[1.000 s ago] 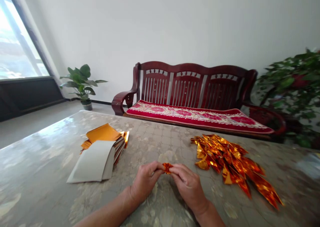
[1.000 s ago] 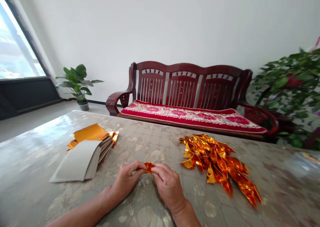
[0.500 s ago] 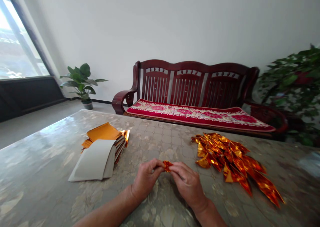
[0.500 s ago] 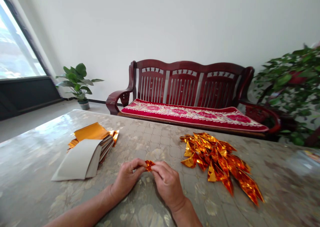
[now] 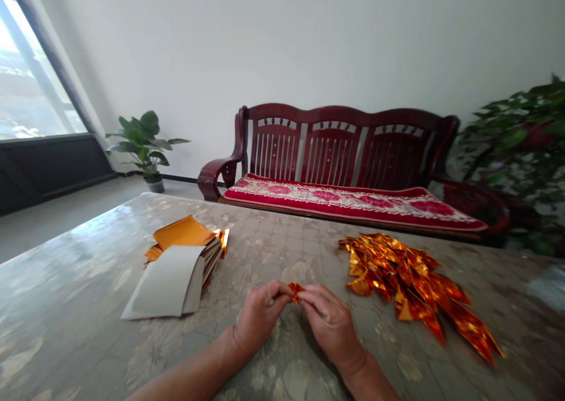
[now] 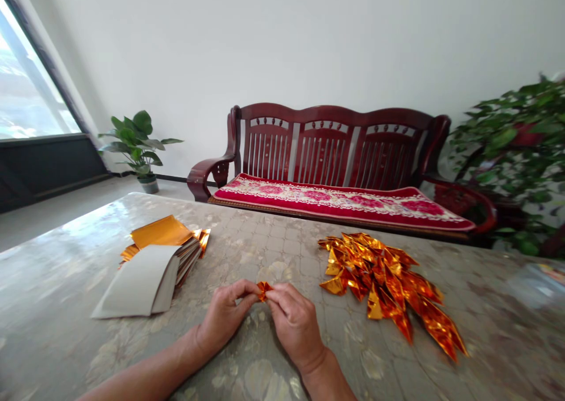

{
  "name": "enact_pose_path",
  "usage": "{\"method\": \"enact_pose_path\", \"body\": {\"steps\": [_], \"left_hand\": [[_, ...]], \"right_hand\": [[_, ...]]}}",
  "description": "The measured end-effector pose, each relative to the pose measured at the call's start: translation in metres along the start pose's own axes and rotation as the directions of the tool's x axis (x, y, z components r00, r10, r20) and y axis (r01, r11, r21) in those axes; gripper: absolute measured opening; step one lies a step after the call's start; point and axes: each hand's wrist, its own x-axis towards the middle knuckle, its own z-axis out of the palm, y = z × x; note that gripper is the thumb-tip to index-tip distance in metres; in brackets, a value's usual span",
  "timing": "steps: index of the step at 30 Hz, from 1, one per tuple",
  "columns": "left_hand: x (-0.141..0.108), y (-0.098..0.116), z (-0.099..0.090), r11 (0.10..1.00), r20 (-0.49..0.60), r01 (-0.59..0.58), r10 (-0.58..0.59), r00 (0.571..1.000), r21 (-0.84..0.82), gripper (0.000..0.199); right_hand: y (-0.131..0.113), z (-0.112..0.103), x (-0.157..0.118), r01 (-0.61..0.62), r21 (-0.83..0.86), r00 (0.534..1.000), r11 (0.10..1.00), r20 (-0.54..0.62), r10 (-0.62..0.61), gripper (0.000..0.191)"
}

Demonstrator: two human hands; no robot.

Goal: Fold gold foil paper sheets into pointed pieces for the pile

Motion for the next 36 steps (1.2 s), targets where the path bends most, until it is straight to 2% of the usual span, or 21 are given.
{"method": "enact_pose_path", "body": {"steps": [7,18,23,26,36], "left_hand": [[0.0001,0.0026,-0.0008,1.000,0.013,0.005,-0.005,1.000,0.002,0.012],[-0.0007,0.0030,-0.0040,0.997,0.038,-0.076,0.075,0.996,0.025,0.015],[-0.0009,0.0041,0.0006,0.995,-0.019,-0.010,0.008,1.000,-0.099,0.006],[-0.0001,0.0044,0.0031,0.981,-0.038,0.044,-0.052,0.998,-0.190,0.010],[0.0035,0.0032,0.0051,0.920,0.034,0.170,-0.169,0.985,-0.354,0.012]], "right_hand": [[-0.0023,0.0016,0.0009,-0.022,0.016,1.000,1.000,0.014,0.022,0.021],[-0.0094,0.0007,0.0035,-0.058,0.092,0.998,0.994,0.028,0.055,0.020],[-0.0079,0.0006,0.0035,-0.016,0.013,1.000,1.000,-0.015,0.016,0.020],[-0.0063,0.0002,0.0023,0.012,-0.023,1.000,1.000,-0.017,-0.013,0.022],[-0.0039,0.0017,0.0005,0.017,-0.015,1.000,1.000,-0.006,-0.017,0.032]]}}
